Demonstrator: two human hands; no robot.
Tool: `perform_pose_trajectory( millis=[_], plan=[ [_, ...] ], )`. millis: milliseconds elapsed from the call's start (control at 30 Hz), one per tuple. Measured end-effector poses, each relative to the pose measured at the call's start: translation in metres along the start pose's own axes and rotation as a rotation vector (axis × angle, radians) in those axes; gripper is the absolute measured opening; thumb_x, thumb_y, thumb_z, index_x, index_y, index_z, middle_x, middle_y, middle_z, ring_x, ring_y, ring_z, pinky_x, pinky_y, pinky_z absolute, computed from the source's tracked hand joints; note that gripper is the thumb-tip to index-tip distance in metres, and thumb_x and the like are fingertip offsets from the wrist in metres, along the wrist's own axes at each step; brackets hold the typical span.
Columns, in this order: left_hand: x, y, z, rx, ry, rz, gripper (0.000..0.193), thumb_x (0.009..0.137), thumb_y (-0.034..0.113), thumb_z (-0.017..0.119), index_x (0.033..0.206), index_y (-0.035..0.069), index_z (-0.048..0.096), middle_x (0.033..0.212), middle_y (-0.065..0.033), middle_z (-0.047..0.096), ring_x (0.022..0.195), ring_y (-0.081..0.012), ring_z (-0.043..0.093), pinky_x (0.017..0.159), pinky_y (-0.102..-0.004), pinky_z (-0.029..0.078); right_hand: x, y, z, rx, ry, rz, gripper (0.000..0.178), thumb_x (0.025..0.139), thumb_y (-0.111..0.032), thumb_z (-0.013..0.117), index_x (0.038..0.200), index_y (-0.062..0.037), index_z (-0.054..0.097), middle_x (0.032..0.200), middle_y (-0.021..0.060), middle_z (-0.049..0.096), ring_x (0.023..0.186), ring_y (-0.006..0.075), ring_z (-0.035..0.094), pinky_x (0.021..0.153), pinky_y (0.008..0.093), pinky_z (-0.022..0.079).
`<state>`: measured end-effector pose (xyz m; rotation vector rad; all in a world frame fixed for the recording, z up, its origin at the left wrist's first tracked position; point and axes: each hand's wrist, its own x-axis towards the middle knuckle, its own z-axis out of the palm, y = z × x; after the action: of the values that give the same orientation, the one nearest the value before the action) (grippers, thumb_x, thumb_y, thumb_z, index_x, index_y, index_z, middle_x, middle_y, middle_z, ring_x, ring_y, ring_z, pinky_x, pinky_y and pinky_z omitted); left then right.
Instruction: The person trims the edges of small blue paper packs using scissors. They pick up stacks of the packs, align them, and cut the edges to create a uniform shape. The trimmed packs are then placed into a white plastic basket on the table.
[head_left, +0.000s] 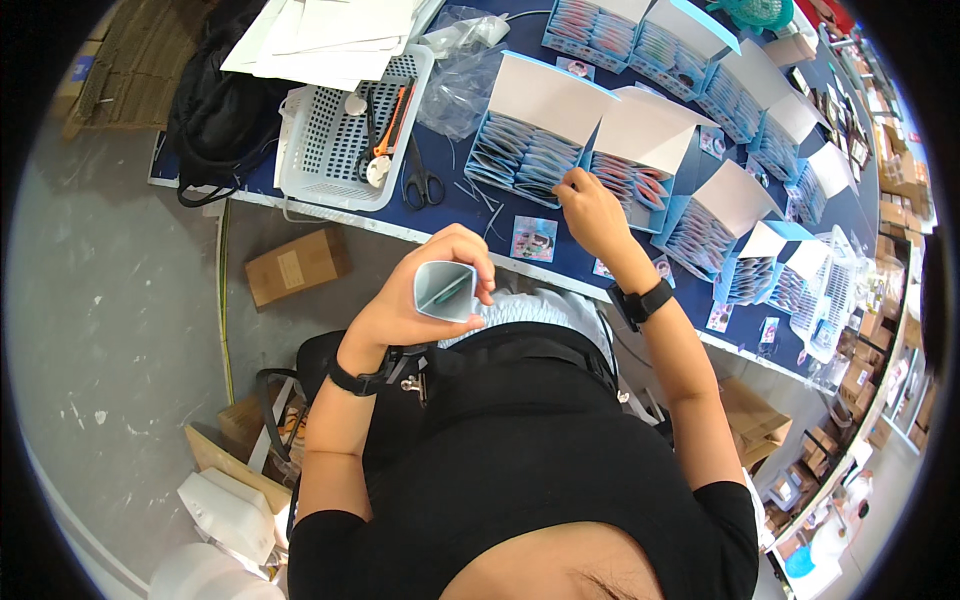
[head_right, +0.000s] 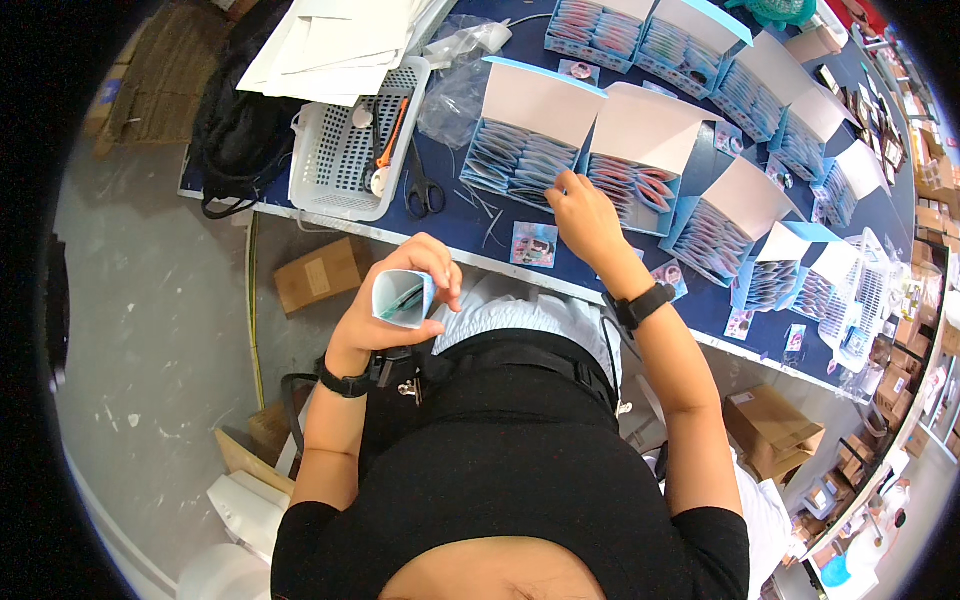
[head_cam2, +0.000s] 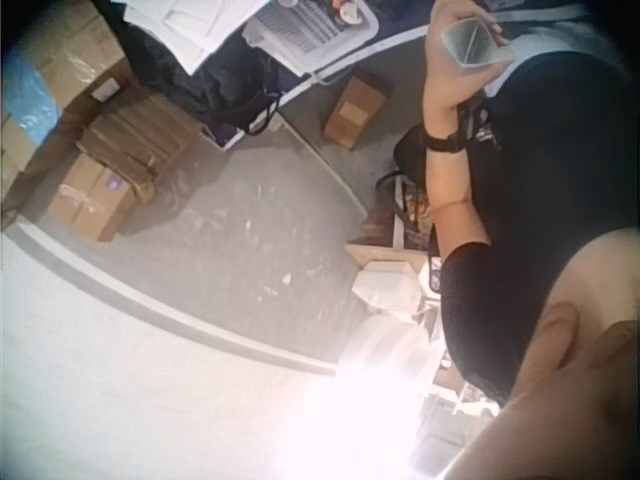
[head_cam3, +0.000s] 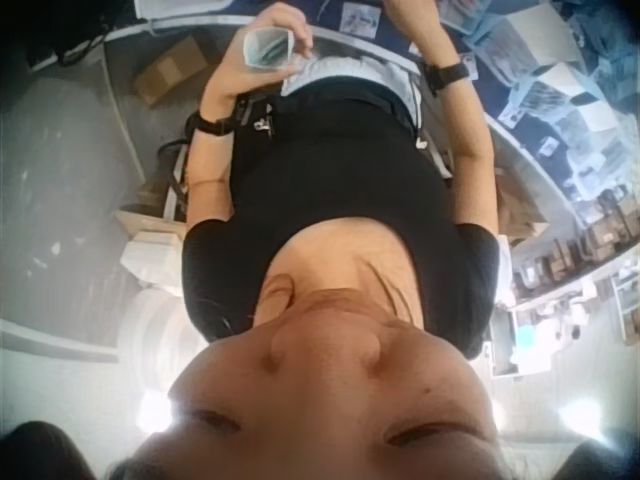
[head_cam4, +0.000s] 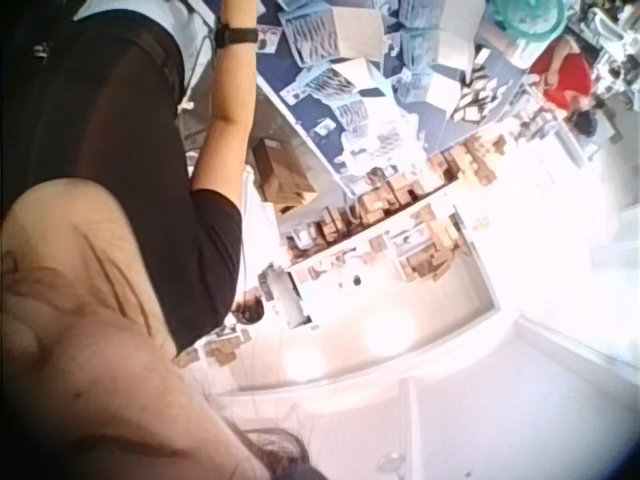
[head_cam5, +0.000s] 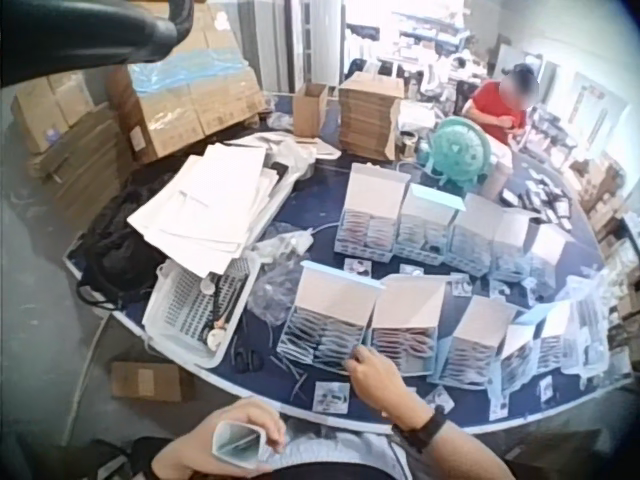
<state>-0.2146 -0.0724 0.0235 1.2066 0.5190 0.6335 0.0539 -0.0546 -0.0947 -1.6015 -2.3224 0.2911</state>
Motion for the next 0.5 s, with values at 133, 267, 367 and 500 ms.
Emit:
perform_pose_trajectory(
  millis=[133, 267, 367, 500],
  plan=[
    [0.008, 0.006, 0.005, 0.046, -0.031, 0.052, 0.035, 0.067, -0.002, 0.072, 0.097, 0.004, 0.054, 0.1, -0.0065, 0.045, 0.087, -0.0138, 0.056, 0.077, -0.0272, 0.05, 0.003, -0.001, -0.006, -0.067, -0.098, -0.016, 0.021, 0.07, 0.0, 0.059, 0.09, -0.0044, 0.064, 0.096, 0.0087, 0.057, 0.088, 0.0258, 0.057, 0.072, 0.035, 0.05],
    [0.01, 0.006, 0.01, -0.093, 0.015, 0.008, 0.035, 0.068, -0.002, 0.072, 0.097, 0.004, 0.055, 0.1, -0.006, 0.047, 0.087, -0.0127, 0.058, 0.076, -0.0253, 0.049, 0.011, -0.032, -0.059, 0.234, 0.164, -0.031, 0.02, 0.071, 0.002, 0.06, 0.09, -0.005, 0.064, 0.095, 0.0102, 0.058, 0.087, 0.0274, 0.058, 0.073, 0.0365, 0.049],
    [0.009, 0.0, 0.008, -0.045, 0.035, -0.028, 0.033, 0.068, -0.002, 0.071, 0.097, 0.005, 0.055, 0.099, -0.0049, 0.048, 0.089, -0.0127, 0.058, 0.078, -0.0263, 0.049, 0.012, -0.071, -0.121, 0.554, 0.186, -0.269, 0.035, 0.066, 0.015, 0.055, 0.095, -0.0028, 0.064, 0.091, 0.0136, 0.061, 0.08, 0.0274, 0.061, 0.067, 0.0327, 0.049],
    [0.019, 0.009, 0.007, 0.274, -0.044, -0.069, 0.037, 0.065, -0.001, 0.072, 0.098, 0.005, 0.056, 0.099, -0.0058, 0.051, 0.091, -0.0169, 0.057, 0.08, -0.0291, 0.046, -0.001, -0.105, -0.144, 0.615, 0.018, -0.489, 0.025, 0.066, 0.002, 0.061, 0.09, -0.0031, 0.062, 0.09, 0.0089, 0.062, 0.072, 0.0232, 0.063, 0.059, 0.0312, 0.051]
  ],
)
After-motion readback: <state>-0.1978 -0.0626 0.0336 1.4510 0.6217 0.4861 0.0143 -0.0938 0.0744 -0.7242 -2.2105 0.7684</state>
